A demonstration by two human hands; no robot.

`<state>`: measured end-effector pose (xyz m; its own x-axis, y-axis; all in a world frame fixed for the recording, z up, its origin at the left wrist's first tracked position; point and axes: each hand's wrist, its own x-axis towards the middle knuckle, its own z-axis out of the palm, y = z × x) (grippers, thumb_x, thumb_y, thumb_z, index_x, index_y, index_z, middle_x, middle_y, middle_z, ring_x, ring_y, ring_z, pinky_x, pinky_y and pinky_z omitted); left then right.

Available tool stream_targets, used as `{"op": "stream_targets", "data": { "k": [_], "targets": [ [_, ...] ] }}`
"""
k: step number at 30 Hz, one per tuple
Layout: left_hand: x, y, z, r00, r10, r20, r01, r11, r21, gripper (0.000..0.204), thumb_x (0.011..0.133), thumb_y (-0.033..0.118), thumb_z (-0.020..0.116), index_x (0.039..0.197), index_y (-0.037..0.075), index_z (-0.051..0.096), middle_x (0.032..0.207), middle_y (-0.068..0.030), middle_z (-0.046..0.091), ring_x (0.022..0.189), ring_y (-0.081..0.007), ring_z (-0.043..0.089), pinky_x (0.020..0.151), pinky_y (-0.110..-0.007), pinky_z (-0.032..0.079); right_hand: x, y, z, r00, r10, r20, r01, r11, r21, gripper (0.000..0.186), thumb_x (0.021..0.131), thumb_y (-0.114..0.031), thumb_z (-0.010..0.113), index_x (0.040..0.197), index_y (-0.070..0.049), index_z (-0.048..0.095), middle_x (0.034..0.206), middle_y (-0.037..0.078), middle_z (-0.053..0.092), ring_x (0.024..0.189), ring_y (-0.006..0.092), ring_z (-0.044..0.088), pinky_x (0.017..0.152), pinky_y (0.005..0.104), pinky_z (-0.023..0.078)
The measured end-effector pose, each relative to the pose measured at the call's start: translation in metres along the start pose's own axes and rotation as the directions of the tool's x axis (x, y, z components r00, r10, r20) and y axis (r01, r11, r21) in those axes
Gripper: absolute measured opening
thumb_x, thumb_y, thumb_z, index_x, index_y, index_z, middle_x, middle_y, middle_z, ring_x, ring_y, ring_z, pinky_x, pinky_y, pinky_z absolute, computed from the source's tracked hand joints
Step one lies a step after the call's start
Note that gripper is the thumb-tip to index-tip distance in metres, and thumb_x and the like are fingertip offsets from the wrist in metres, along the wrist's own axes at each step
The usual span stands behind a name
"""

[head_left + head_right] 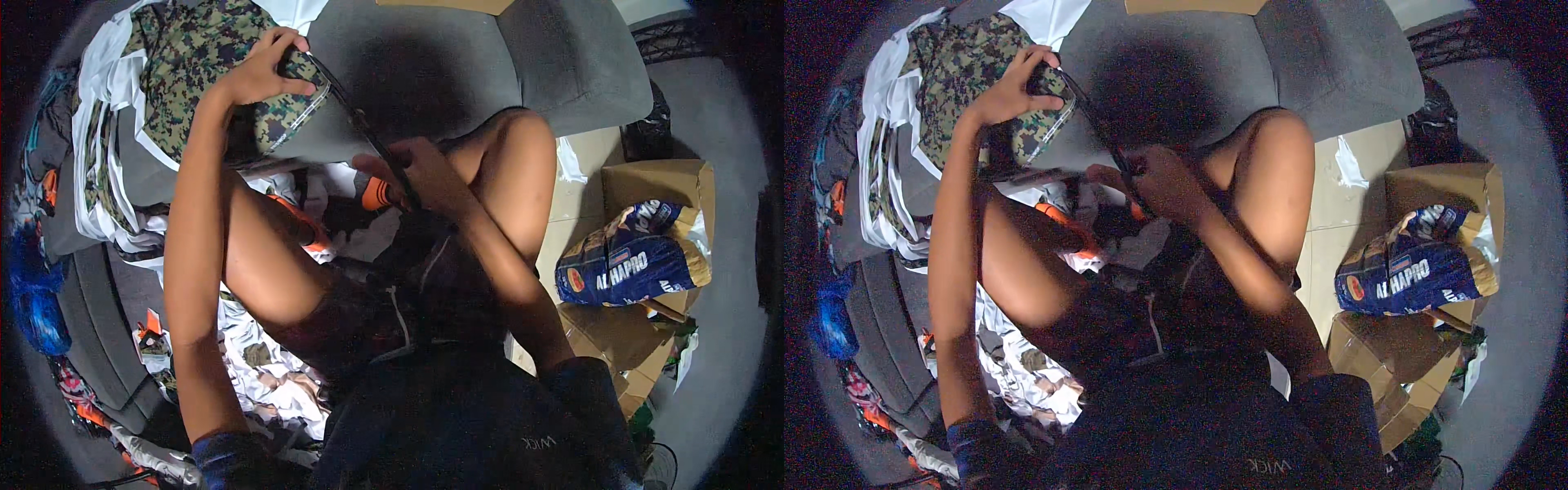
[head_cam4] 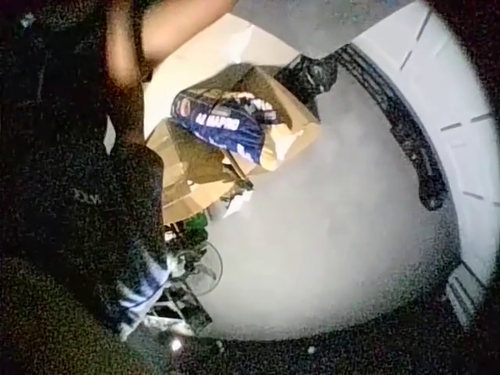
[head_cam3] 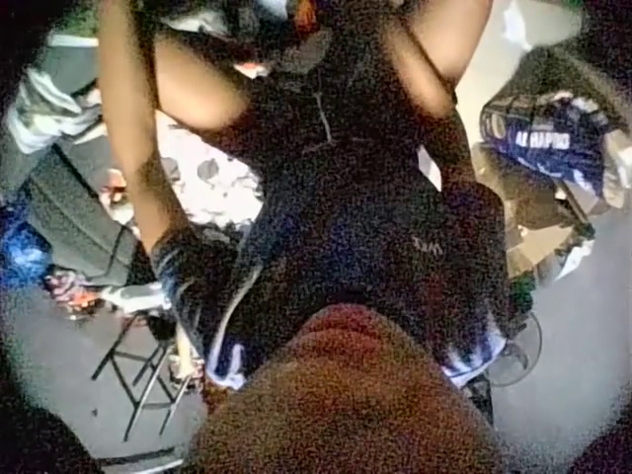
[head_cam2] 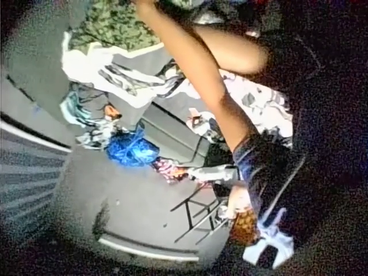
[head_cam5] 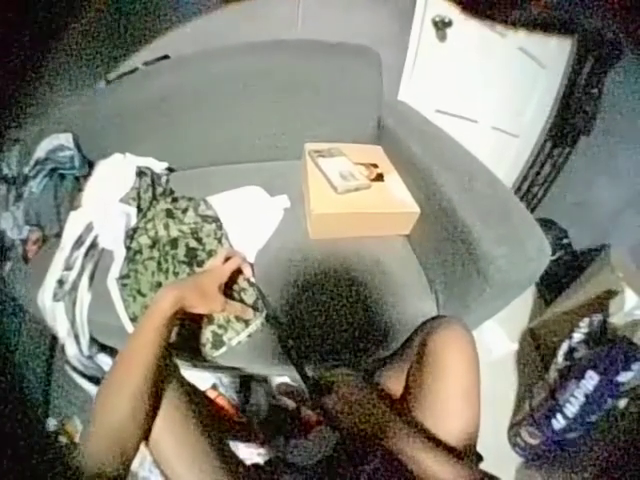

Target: Cutting camouflage patterned fabric and other materials using scissors while sitting.

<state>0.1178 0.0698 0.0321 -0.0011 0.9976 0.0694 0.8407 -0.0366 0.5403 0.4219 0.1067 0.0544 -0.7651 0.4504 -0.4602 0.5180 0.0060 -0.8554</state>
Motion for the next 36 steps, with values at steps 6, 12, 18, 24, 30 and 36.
{"op": "stream_targets", "data": {
  "k": [6,12,18,24,30,36],
  "targets": [
    [0.001,-0.004,0.000,1.000,-0.010,0.029,0.011,1.000,-0.008,0.050,0.071,0.022,0.075,0.110,0.010,0.046,0.123,-0.0039,0.037,0.115,-0.0209,0.038,0.100,-0.032,0.029,-0.001,0.009,0.000,0.998,-0.062,-0.009,0.063,0.996,0.057,0.043,0.080,-0.043,0.066,0.060,-0.006,0.057,0.044,0.001,0.045,0.034,0.0090,0.035,0.034,0.0255,0.025],
    [0.004,-0.001,-0.001,0.997,-0.022,0.068,0.020,0.999,0.025,0.051,0.072,0.022,0.075,0.112,0.010,0.046,0.123,-0.0033,0.038,0.115,-0.0198,0.037,0.100,-0.031,0.028,0.003,0.015,0.000,0.996,-0.082,0.025,0.080,0.995,0.052,0.042,0.081,-0.040,0.066,0.060,-0.005,0.057,0.043,0.001,0.045,0.033,0.0090,0.035,0.033,0.0252,0.025],
    [0.005,-0.001,-0.003,0.996,-0.008,0.086,0.007,1.000,0.011,0.052,0.072,0.023,0.074,0.114,0.011,0.046,0.123,-0.0032,0.037,0.116,-0.0196,0.037,0.101,-0.031,0.027,0.002,0.015,0.001,0.993,0.070,0.096,-0.092,0.963,0.251,0.040,0.082,-0.039,0.066,0.062,-0.005,0.058,0.043,0.001,0.045,0.033,0.0087,0.036,0.033,0.0247,0.026],
    [0.005,0.002,-0.004,0.996,-0.033,0.082,0.031,0.999,0.029,0.052,0.072,0.024,0.074,0.114,0.012,0.045,0.123,-0.0030,0.036,0.116,-0.0195,0.036,0.101,-0.032,0.026,0.005,0.016,0.000,0.998,-0.049,0.044,0.046,0.997,0.068,0.040,0.082,-0.041,0.065,0.063,-0.005,0.059,0.043,0.001,0.045,0.033,0.0090,0.037,0.034,0.0250,0.026],
    [0.004,0.002,-0.003,0.997,-0.020,0.071,0.018,0.999,0.028,0.052,0.072,0.024,0.074,0.114,0.013,0.045,0.124,-0.0029,0.036,0.116,-0.0200,0.036,0.101,-0.032,0.027,0.001,0.005,-0.002,0.999,-0.044,0.007,0.044,0.999,-0.030,0.043,0.082,-0.044,0.063,0.062,-0.006,0.059,0.043,0.000,0.045,0.035,0.0080,0.038,0.036,0.0243,0.026],
    [0.000,0.000,-0.002,0.998,-0.040,0.057,0.042,0.999,-0.022,0.054,0.071,0.024,0.075,0.114,0.013,0.045,0.124,-0.0042,0.036,0.116,-0.0218,0.036,0.101,-0.032,0.026,-0.005,0.005,-0.005,0.997,-0.037,0.072,0.031,0.996,0.081,0.043,0.083,-0.043,0.063,0.062,-0.006,0.059,0.045,-0.002,0.045,0.040,0.0060,0.038,0.039,0.0229,0.026]
  ]
}}
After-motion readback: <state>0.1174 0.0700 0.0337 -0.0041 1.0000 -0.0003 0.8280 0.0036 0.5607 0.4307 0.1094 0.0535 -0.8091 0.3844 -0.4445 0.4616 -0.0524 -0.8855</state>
